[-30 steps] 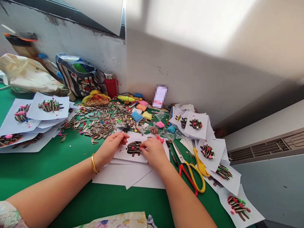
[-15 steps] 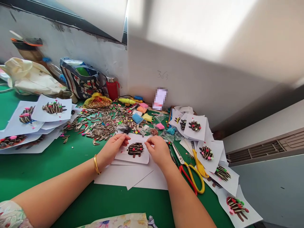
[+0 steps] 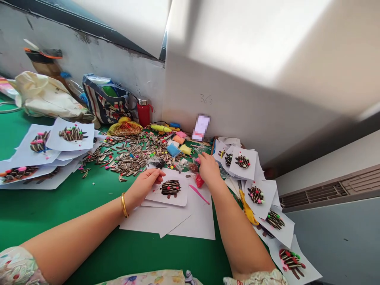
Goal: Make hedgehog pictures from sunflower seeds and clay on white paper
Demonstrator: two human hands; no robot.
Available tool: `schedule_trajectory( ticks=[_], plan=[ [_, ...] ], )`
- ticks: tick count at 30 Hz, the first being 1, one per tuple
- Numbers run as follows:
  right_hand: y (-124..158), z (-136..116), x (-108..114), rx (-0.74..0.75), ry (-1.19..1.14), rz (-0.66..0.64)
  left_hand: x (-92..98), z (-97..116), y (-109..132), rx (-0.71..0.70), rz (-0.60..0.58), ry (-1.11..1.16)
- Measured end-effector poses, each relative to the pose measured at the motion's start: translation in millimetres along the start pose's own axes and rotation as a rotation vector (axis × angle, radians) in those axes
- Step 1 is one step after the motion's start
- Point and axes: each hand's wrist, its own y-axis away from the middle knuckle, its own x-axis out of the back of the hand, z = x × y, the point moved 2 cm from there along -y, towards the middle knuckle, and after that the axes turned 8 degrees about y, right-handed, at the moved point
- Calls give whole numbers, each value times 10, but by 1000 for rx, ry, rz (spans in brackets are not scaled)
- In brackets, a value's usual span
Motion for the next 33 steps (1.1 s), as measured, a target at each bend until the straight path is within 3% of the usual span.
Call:
schedule_trajectory(
  ticks=[5, 9, 12, 15, 19, 27, 33],
  plan=[
    [-262, 128, -72, 38, 18, -43, -2, 22, 8, -36, -4, 23],
    [-204, 104, 57, -13, 6, 58, 1, 36, 23, -27, 10, -2],
    [38, -57, 222, -1, -230, 209, -10, 60, 41, -71, -3, -46],
    [409, -329, 333, 101, -532, 164, -51, 101, 89, -200, -47, -69],
    [839, -640, 418, 243, -672, 166, -132, 153, 199, -331, -139, -72],
    [955, -721, 324, 295, -709, 262, -192, 188, 250, -224, -220, -93],
    [1006, -702, 234, 238, -701, 233, -184, 159, 213, -133, -221, -107]
  ],
)
